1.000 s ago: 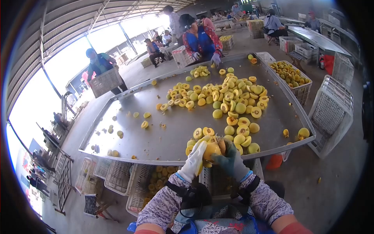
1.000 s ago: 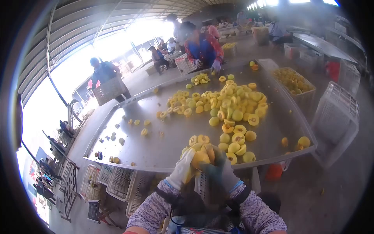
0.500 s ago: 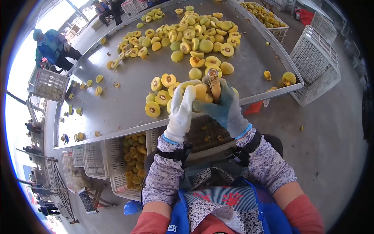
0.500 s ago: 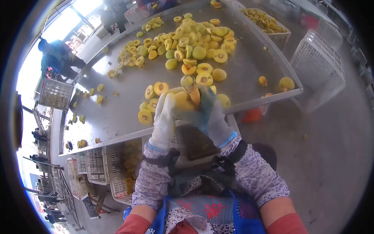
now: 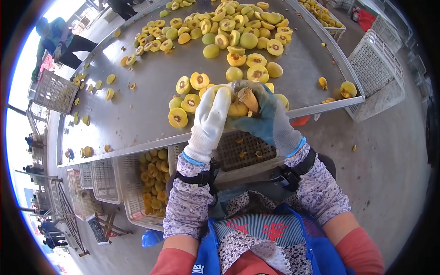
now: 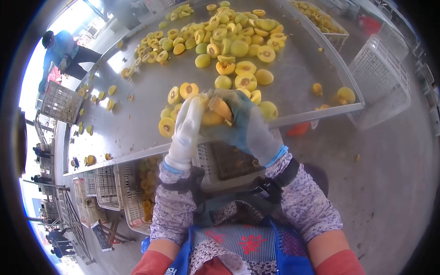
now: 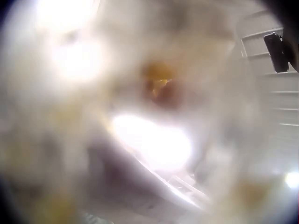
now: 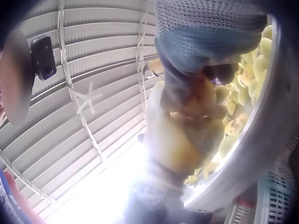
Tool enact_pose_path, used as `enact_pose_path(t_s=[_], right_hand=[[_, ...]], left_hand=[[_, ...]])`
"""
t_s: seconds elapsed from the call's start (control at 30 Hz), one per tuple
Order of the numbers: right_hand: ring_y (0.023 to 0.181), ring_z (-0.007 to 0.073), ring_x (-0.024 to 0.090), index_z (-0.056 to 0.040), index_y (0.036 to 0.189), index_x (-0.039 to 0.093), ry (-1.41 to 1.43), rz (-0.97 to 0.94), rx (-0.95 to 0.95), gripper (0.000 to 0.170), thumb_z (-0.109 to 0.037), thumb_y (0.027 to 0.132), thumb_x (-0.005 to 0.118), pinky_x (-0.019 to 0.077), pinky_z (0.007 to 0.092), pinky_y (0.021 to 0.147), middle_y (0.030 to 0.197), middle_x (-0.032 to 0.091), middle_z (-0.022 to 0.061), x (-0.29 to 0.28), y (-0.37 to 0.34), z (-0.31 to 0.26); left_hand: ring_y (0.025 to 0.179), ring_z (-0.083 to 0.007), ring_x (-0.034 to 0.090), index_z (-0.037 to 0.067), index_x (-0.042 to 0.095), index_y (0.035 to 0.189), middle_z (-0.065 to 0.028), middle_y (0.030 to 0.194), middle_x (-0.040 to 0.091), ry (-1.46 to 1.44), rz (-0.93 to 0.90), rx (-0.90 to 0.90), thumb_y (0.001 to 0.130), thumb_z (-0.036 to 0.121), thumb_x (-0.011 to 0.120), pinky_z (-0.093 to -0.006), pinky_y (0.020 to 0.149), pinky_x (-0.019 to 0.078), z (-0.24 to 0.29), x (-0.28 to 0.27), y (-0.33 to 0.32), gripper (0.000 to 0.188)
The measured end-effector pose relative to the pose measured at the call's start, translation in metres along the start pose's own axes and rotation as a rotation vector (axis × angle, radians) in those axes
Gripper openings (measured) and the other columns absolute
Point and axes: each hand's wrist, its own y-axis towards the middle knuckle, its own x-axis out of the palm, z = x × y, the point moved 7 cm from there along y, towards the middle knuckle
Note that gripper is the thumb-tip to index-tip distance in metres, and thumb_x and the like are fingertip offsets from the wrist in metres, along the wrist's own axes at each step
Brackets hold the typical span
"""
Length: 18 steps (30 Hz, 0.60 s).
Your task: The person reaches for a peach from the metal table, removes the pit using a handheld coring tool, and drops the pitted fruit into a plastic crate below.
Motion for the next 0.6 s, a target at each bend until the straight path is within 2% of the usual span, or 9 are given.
enact_pose_path(t_s=[0.07,0.1,0.13,0.27,0.33,0.4,0.47,0.53,0.6], right_hand=[[0.106,0.0225,0.061,-0.0009,0.128,0.054,-0.033,0.034,-0.035,0.066,-0.020,0.073,0.086,0.0513,0.0345,0.092,0.118,0.062,0.0123,0.003,-0.005,0.005],[0.108,0.0183,0.060,0.0012,0.130,0.051,-0.063,0.069,-0.069,0.068,-0.016,0.074,0.085,0.0514,0.0319,0.092,0.120,0.061,0.0111,0.002,-0.008,0.004],[0.108,0.0183,0.060,0.0012,0.130,0.051,-0.066,0.073,-0.071,0.068,-0.016,0.074,0.085,0.0514,0.0319,0.092,0.120,0.061,0.0111,0.003,-0.011,0.001],[0.108,0.0176,0.060,0.0007,0.132,0.049,0.017,0.128,0.063,0.065,-0.014,0.077,0.083,0.0510,0.0318,0.093,0.122,0.061,0.0099,0.010,-0.021,0.018],[0.108,0.0170,0.060,0.0005,0.132,0.049,0.101,0.157,0.091,0.065,-0.015,0.078,0.082,0.0508,0.0317,0.093,0.122,0.061,0.0093,0.014,-0.023,0.027],[0.100,0.0238,0.065,-0.0030,0.120,0.060,0.276,0.288,0.187,0.064,-0.020,0.063,0.085,0.0525,0.0358,0.085,0.110,0.064,0.0115,0.012,-0.025,0.036],[0.099,0.0235,0.064,-0.0027,0.120,0.060,0.296,0.284,0.187,0.064,-0.020,0.063,0.085,0.0525,0.0353,0.085,0.109,0.065,0.0116,0.010,-0.025,0.035],[0.099,0.0231,0.064,-0.0023,0.120,0.060,0.317,0.280,0.185,0.064,-0.020,0.063,0.085,0.0524,0.0348,0.086,0.108,0.065,0.0118,0.003,-0.024,0.029],[0.109,0.0152,0.060,0.0007,0.134,0.050,0.250,0.102,0.178,0.062,-0.011,0.080,0.079,0.0512,0.0302,0.092,0.122,0.062,0.0082,0.002,-0.022,0.018]], left_hand=[[0.105,-0.0303,0.060,-0.002,0.052,0.125,-0.0172,0.116,0.059,0.078,0.027,0.066,0.095,0.002,0.052,-0.0346,0.091,0.0492,-0.003,0.006,-0.004,0.030],[0.107,-0.0342,0.059,-0.002,0.049,0.129,-0.0191,0.118,0.059,0.158,0.052,0.132,0.092,-0.002,0.055,-0.0367,0.092,0.0497,-0.001,0.008,-0.005,0.037],[0.108,-0.0395,0.059,0.000,0.044,0.136,-0.0223,0.122,0.058,0.246,0.039,0.150,0.087,-0.008,0.057,-0.0415,0.092,0.0513,0.003,0.010,-0.006,0.051],[0.106,-0.0377,0.061,0.004,0.046,0.137,-0.0224,0.124,0.057,0.383,0.107,0.145,0.089,-0.007,0.057,-0.0429,0.089,0.0530,-0.005,0.017,-0.017,0.051],[0.103,-0.0376,0.061,0.003,0.046,0.137,-0.0225,0.124,0.057,0.547,0.174,0.242,0.091,-0.004,0.056,-0.0433,0.085,0.0542,0.003,0.019,-0.020,0.048],[0.102,-0.0375,0.061,0.001,0.046,0.135,-0.0223,0.123,0.057,0.470,0.192,0.295,0.091,-0.002,0.056,-0.0430,0.084,0.0542,0.010,0.022,-0.016,0.045],[0.101,-0.0374,0.061,-0.002,0.047,0.134,-0.0221,0.122,0.057,0.395,0.209,0.346,0.092,0.000,0.056,-0.0427,0.084,0.0541,0.017,0.022,-0.012,0.043],[0.099,-0.0369,0.061,-0.005,0.052,0.125,-0.0212,0.118,0.058,0.380,0.161,0.294,0.093,0.002,0.056,-0.0425,0.083,0.0540,0.018,0.024,-0.006,0.033],[0.099,-0.0364,0.061,-0.005,0.054,0.121,-0.0206,0.116,0.059,0.393,0.177,0.287,0.093,0.003,0.056,-0.0423,0.082,0.0540,0.026,0.024,-0.002,0.029]])
